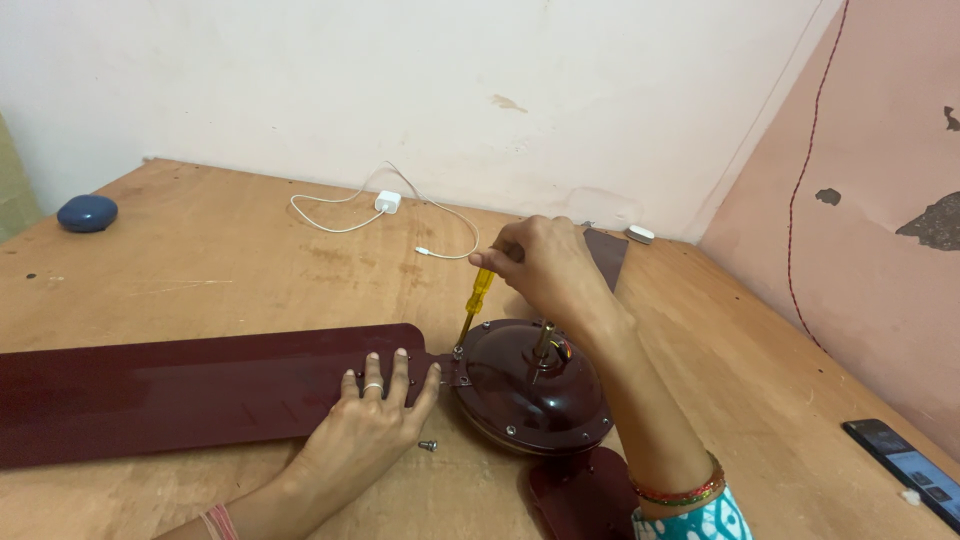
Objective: The person attaches maroon fan blades to the central motor housing using a yellow screwdriver. They align each blade, insert screws, and tighten them sequentially while stabilizing the fan on a wooden table.
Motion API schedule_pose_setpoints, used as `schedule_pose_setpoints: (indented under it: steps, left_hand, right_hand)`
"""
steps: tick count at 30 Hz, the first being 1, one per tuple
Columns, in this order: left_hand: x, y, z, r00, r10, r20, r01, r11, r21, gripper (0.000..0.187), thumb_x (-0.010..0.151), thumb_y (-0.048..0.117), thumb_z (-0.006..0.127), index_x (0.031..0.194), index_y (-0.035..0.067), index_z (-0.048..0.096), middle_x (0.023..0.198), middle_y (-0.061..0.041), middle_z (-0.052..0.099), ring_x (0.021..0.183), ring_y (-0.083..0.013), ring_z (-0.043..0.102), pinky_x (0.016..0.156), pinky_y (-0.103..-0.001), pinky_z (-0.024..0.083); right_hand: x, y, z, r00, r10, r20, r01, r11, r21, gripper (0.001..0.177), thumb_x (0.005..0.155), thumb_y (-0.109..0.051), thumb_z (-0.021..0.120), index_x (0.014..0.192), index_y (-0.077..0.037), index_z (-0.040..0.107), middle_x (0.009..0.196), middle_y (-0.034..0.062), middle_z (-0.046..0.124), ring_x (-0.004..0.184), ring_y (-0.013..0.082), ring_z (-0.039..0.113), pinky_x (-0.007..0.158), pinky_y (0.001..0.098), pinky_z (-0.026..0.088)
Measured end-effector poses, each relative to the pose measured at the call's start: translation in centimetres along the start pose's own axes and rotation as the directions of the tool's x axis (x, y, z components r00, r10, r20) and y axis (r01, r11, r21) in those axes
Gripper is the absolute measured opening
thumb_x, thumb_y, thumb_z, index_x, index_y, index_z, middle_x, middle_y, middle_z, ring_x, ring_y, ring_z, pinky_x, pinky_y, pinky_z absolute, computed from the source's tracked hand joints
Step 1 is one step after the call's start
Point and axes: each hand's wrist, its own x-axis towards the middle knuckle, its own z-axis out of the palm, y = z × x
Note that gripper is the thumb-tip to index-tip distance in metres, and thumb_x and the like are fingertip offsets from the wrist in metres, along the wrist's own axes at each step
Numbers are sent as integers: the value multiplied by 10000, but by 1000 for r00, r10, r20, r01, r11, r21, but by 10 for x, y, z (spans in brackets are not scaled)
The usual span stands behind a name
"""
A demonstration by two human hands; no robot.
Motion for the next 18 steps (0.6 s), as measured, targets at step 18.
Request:
schedule_pose_setpoints:
  steps: [18]
  left_hand:
    - [18,-20,-30,906,-387,171,365,509,-780,589,968,546,500,1229,38,645,1223,-165,690,1206,-323,612,1069,-437,443]
  right_hand:
    - [0,7,-8,998,-64,-6,64,988,141,164,785,-100,800,931,-29,781,834,120,792,717,190,767,672,334,585]
